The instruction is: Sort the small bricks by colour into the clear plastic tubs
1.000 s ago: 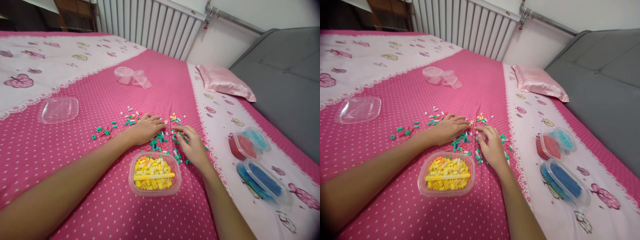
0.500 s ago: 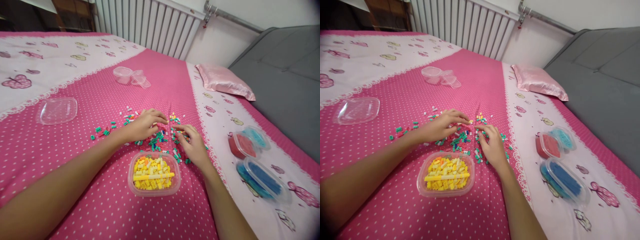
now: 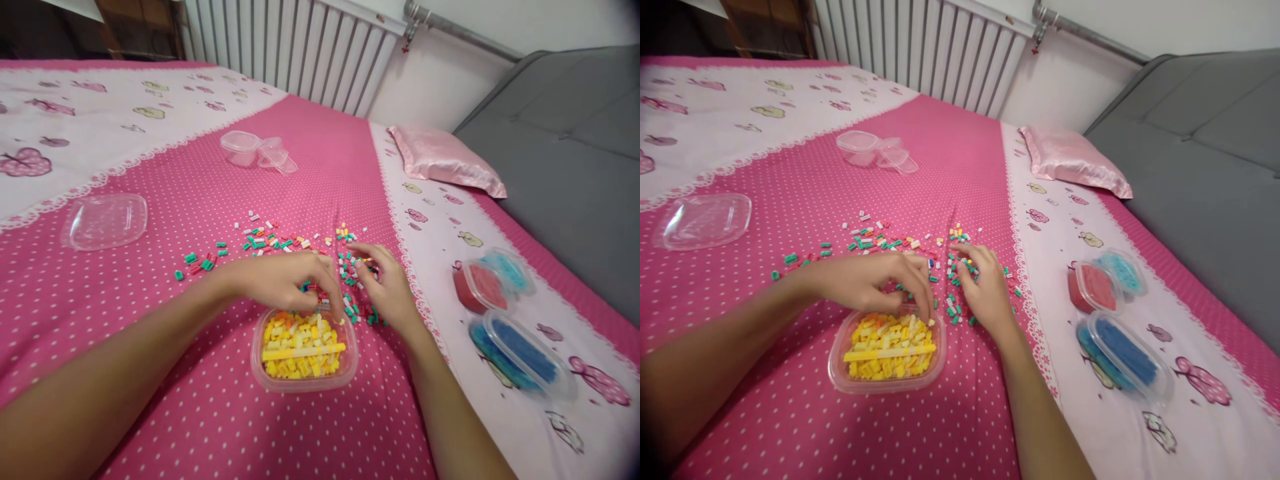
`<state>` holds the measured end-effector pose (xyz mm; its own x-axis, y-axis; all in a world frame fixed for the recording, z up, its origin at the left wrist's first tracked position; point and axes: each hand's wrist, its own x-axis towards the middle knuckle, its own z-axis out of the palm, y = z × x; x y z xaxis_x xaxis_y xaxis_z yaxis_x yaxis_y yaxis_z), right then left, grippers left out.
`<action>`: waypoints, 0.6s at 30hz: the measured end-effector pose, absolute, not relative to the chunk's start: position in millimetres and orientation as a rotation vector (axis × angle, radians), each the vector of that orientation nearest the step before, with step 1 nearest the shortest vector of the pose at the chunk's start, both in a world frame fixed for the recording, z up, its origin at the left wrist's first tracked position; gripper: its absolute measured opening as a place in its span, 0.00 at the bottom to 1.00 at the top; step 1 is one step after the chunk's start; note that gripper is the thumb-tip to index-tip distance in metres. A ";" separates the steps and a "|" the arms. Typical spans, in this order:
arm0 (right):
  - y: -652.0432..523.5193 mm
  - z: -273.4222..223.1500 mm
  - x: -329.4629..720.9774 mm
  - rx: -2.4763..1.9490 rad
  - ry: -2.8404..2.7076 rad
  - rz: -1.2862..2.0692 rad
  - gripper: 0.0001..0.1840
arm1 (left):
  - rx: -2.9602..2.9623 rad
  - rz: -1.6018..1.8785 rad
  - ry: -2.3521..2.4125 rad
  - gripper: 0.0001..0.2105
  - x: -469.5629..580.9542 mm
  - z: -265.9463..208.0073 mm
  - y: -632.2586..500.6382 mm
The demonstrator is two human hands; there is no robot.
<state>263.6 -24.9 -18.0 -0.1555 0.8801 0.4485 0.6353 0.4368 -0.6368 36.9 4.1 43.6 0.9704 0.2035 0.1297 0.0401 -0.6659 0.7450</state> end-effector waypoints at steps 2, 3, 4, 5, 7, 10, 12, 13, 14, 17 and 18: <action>-24.2 -16.2 267.6 -1.281 -1.817 0.398 0.17 | 2.279 0.264 0.200 0.24 34.7 42.6 6.3; -23.6 -14.9 270.6 -1.279 -1.780 0.410 0.17 | 2.267 0.267 0.214 0.25 33.7 42.2 7.2; -22.9 -13.2 274.1 -1.277 -1.745 0.424 0.18 | 2.256 0.270 0.224 0.24 32.9 41.9 7.9; -22.1 -11.3 278.4 -1.272 -1.716 0.439 0.18 | 2.249 0.275 0.233 0.24 32.5 41.8 8.3; -20.5 -6.5 288.8 -1.267 -1.675 0.456 0.17 | 2.248 0.286 0.232 0.22 32.5 42.4 8.2; -17.7 0.0 308.2 -1.278 -1.645 0.438 0.15 | 2.260 0.286 0.214 0.19 33.5 45.0 7.0; -15.2 1.3 322.1 -1.301 -1.620 0.425 0.15 | 2.274 0.280 0.184 0.19 34.0 46.0 6.7; -13.6 0.5 328.7 -1.320 -1.601 0.417 0.17 | 2.283 0.287 0.179 0.18 34.1 45.5 6.9; -12.0 -1.2 334.6 -1.345 -1.582 0.406 0.18 | 2.292 0.309 0.186 0.18 33.9 44.3 7.5; -7.7 -9.6 345.8 -1.443 -1.611 0.337 0.18 | 2.313 0.470 0.325 0.15 31.8 36.2 12.0; -7.0 -12.5 346.4 -1.474 -1.659 0.310 0.16 | 2.320 0.524 0.391 0.14 30.6 32.7 14.3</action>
